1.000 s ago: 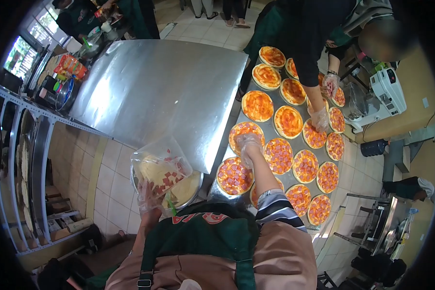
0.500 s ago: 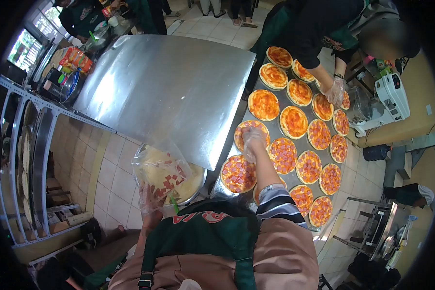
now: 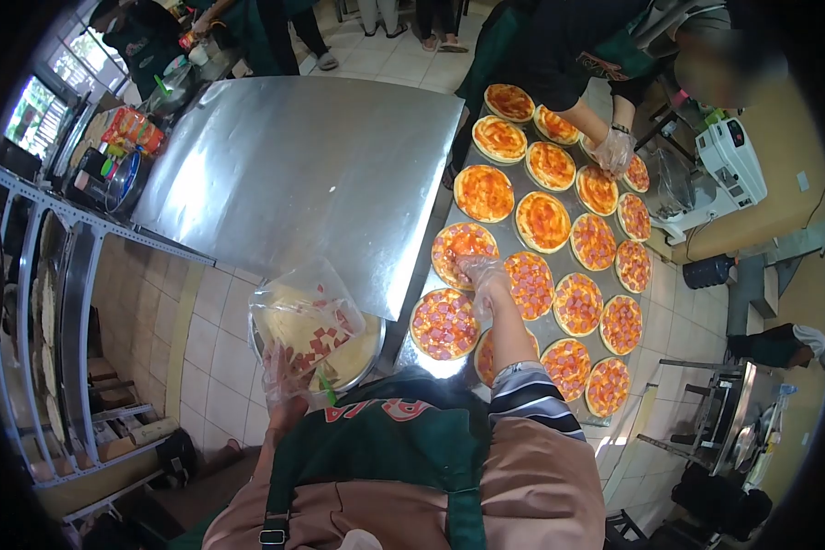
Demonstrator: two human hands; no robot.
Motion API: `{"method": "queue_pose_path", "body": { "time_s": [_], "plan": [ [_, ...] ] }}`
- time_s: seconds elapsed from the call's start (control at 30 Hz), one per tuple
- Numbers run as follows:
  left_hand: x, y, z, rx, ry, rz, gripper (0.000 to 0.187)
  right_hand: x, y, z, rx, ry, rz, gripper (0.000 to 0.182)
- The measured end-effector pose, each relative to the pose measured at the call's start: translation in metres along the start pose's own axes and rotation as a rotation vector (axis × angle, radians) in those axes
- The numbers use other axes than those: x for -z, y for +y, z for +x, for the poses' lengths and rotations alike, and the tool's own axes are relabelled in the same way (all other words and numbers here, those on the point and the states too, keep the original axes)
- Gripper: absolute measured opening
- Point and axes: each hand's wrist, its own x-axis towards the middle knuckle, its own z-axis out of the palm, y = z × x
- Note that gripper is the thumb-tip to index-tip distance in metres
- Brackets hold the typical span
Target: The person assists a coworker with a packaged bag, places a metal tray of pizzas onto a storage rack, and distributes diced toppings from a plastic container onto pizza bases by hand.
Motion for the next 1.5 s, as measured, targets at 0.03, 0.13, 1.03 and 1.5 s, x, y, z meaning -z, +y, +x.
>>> {"method": "queue_pose_path", "body": {
  "time_s": [0.03,0.13,1.03,1.5],
  "plan": [
    [0.009,-0.009,0.002,-0.151,-0.104,0.23,0.061,-0.013,-0.016,-0.013,0.015,0.098,-0.438,0.015],
    [-0.017,0.023,-0.004,0.166,0.135,-0.227,0.06,-0.031,-0.015,-0.015,0.061,0.256,-0.919,0.012],
    [-0.001,0.021,-0.019,0.069,0.094,-0.014,0.062,-0.023,-0.013,0.017,0.1,0.237,-1.299,0.025],
    [0.003,-0.001,-0.014,-0.186,-0.116,0.412,0.054,-0.034,-0.006,-0.005,0.18,0.235,-1.516,0.023]
  ]
}}
